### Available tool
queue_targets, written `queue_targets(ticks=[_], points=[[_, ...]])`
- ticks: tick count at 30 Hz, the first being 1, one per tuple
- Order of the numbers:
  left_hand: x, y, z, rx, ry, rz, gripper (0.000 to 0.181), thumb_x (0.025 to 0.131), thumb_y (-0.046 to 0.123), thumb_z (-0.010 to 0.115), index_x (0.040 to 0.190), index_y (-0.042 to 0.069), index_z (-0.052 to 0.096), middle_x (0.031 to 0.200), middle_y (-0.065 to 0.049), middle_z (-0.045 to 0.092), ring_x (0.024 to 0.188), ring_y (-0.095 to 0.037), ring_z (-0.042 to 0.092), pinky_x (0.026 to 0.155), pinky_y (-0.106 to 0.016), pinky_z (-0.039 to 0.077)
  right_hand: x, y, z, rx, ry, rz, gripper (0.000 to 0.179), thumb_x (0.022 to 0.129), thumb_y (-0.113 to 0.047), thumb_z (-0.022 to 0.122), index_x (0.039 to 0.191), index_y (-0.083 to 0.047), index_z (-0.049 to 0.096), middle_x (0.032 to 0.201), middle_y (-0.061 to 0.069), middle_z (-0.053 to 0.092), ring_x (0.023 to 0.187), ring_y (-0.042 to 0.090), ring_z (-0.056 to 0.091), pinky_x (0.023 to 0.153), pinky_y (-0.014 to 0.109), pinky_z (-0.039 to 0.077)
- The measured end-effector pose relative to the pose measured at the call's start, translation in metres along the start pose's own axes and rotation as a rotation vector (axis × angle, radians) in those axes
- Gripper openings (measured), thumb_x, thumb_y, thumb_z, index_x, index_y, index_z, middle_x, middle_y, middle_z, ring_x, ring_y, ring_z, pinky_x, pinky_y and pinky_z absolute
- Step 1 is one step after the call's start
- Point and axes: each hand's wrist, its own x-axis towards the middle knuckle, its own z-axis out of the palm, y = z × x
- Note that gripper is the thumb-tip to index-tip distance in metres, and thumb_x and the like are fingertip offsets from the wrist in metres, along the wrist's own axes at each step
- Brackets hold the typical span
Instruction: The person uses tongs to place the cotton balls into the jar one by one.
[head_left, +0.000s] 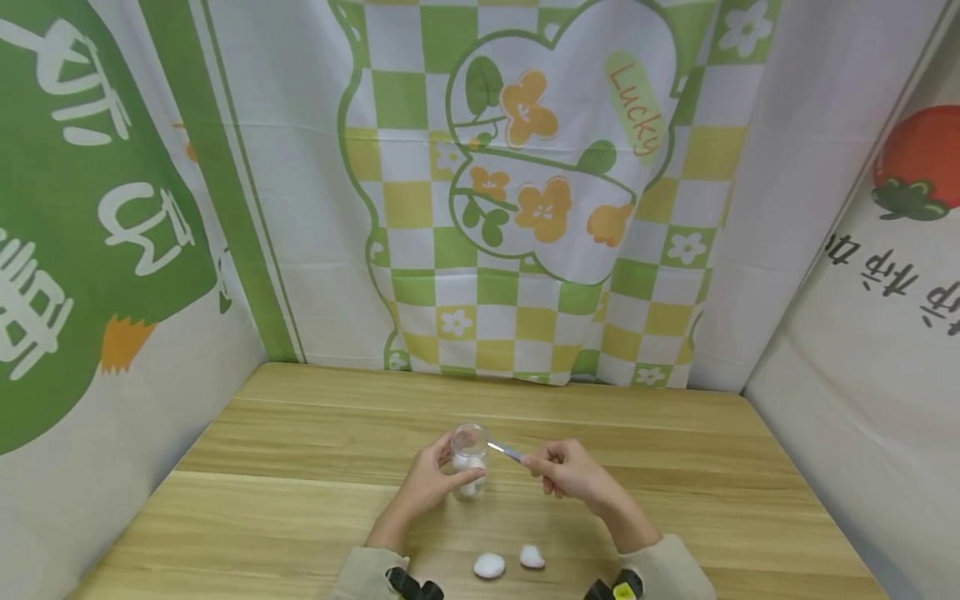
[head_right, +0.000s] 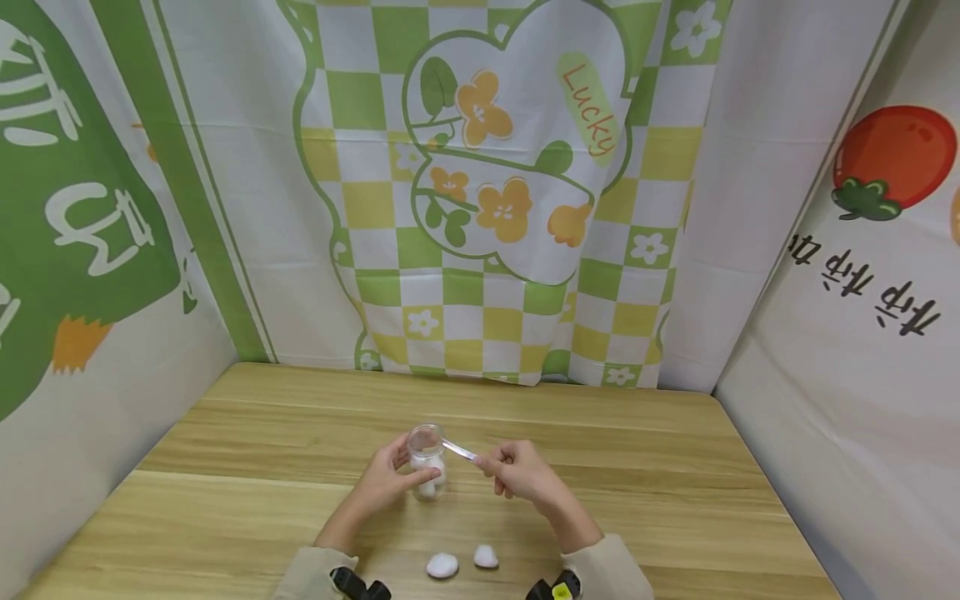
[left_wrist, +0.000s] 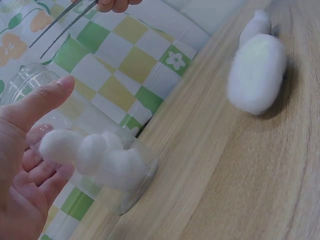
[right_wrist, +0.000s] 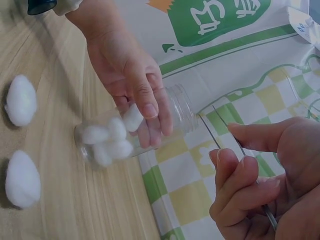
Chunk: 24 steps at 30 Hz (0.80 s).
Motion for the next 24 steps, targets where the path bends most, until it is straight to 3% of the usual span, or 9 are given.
queue_targets(ticks=[9,24], points=[[0.0,-0.001,0.0,0.0,0.005,0.002,0.074,0.081,0.024,0.078,0.142,0.002,0.043,0.141,-0.02,0.054,0.134,-0.041,0.048,0.116,-0.057,0.036,-0.006,0.008,-0.003,0.0,-0.03,0.0,0.032,0.096,-0.024,0.059,0.078,0.002,0.055,0.057,-0.005,0.048,0.049,0.004,0.038,0.044,0.012,0.031],[0.0,-0.001,0.0,-0.007,0.011,-0.015,0.08,0.08,0.026,0.078,0.144,-0.002,0.039,0.143,-0.023,0.05,0.135,-0.043,0.045,0.116,-0.057,0.035,-0.015,0.021,-0.007,0.016,-0.027,0.008,0.036,0.096,-0.024,0.059,0.083,0.01,0.055,0.055,-0.006,0.047,0.047,0.004,0.038,0.042,0.011,0.029]])
